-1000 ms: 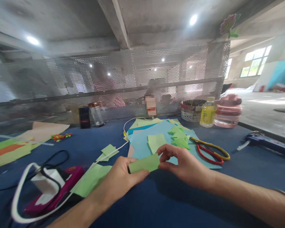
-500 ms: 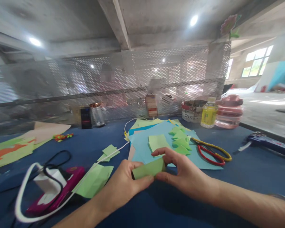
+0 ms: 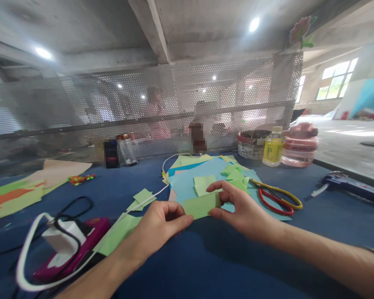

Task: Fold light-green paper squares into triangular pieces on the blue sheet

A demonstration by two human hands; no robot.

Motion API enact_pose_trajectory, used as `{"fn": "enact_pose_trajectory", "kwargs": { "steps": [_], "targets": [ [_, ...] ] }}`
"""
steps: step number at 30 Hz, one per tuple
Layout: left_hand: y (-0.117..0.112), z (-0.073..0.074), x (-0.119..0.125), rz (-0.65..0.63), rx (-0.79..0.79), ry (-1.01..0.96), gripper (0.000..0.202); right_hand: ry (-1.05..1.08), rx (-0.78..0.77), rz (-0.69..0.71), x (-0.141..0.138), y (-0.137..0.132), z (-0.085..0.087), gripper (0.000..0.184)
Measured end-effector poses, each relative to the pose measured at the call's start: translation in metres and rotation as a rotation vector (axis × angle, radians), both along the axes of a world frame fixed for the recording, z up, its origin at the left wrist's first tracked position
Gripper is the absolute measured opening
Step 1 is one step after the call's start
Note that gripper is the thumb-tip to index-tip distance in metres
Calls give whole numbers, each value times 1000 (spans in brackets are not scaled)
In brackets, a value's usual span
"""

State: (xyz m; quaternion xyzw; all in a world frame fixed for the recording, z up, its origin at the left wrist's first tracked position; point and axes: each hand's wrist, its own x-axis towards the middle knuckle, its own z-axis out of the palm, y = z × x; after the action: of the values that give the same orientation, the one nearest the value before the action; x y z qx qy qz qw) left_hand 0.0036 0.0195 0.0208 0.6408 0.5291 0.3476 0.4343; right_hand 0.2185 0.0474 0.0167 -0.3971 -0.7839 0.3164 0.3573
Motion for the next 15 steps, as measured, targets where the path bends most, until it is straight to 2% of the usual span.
{"fn": "enact_pose_trajectory", "kwargs": {
  "steps": [11,15],
  "targets": [
    [6,-2,-5,10,75,-72,26,-67,74,-67,5,11,-6,35],
    [8,-4,-5,23,109,-140,26,-89,82,-14,4,10,-7,38]
  ]
}}
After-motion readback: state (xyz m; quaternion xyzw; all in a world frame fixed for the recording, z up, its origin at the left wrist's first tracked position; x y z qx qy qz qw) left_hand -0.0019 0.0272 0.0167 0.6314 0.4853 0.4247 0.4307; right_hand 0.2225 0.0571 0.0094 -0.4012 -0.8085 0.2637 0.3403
